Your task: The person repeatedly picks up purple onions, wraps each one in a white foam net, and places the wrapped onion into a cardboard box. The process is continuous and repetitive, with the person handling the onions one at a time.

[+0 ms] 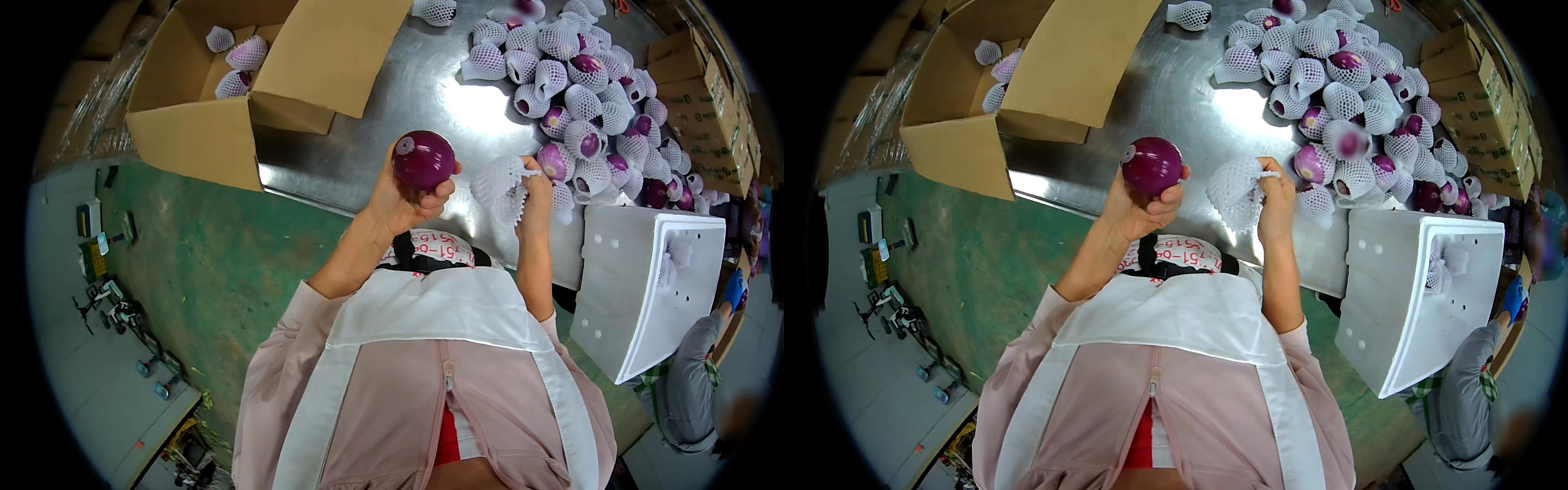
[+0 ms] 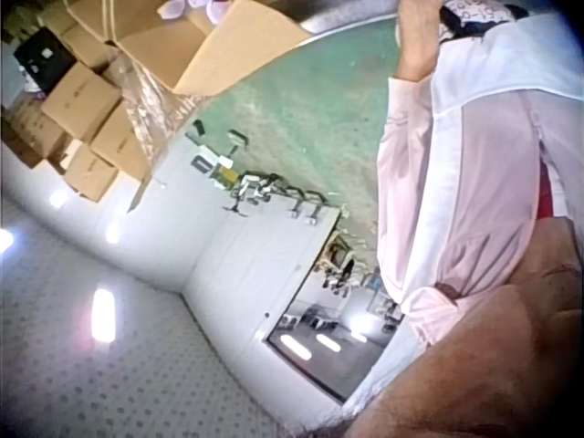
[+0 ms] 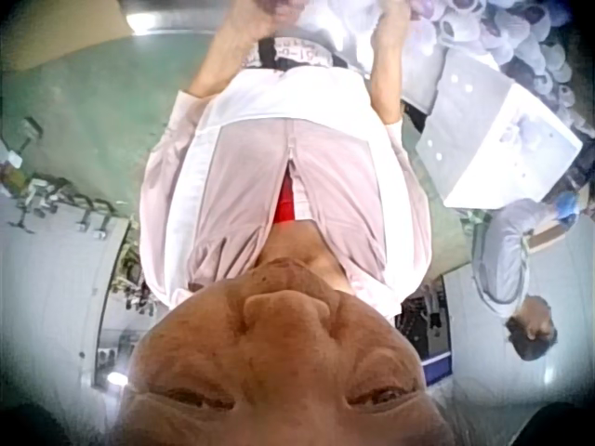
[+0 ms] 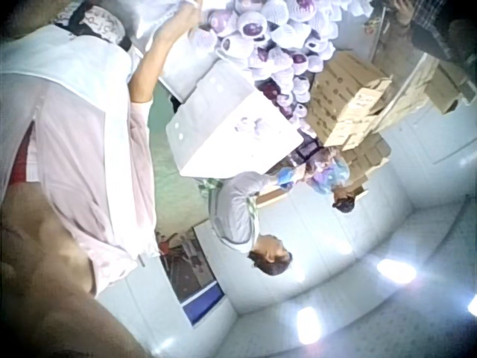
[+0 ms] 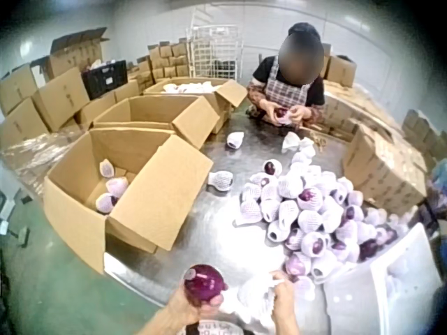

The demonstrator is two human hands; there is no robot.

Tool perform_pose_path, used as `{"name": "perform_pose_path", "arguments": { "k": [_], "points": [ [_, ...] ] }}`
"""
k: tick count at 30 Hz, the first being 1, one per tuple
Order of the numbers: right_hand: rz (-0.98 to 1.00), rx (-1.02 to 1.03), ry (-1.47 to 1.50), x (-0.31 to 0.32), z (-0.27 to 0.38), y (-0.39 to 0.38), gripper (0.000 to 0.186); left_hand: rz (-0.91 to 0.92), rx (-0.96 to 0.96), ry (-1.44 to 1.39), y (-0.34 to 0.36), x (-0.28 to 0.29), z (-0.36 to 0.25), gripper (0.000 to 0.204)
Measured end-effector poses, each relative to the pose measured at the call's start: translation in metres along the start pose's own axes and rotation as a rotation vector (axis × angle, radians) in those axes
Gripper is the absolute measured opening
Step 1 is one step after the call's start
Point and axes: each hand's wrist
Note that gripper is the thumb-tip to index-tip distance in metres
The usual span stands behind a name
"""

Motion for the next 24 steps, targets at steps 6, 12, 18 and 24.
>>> {"name": "perform_pose_path", "arguments": {
  "k": [6, 12, 18, 24],
  "points": [
    [0.035, 0.003, -0.019, -0.001, -0.002, -0.001, 0.023, 0.166, -0.030, -0.105, -0.003, 0.015, -0.001, 0.078],
    [0.045, -0.036, -0.072, 0.003, -0.008, -0.001, 0.025, -0.094, -0.475, 0.503, -0.007, -0.023, 0.005, 0.061],
    [0.047, -0.060, -0.083, 0.003, -0.008, -0.003, 0.024, -0.301, -0.852, 1.219, -0.006, -0.026, 0.005, 0.082],
    [0.050, -0.043, -0.154, 0.003, -0.013, -0.002, 0.024, -0.315, -1.061, 1.574, -0.009, -0.026, 0.003, 0.078]
  ]
}}
Point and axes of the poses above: each hand's wrist, its own y-axis towards the middle knuckle, its own x-axis out of the back of the hand, z = x × y, and after that the axes turned 4 degrees about -y, right-handed
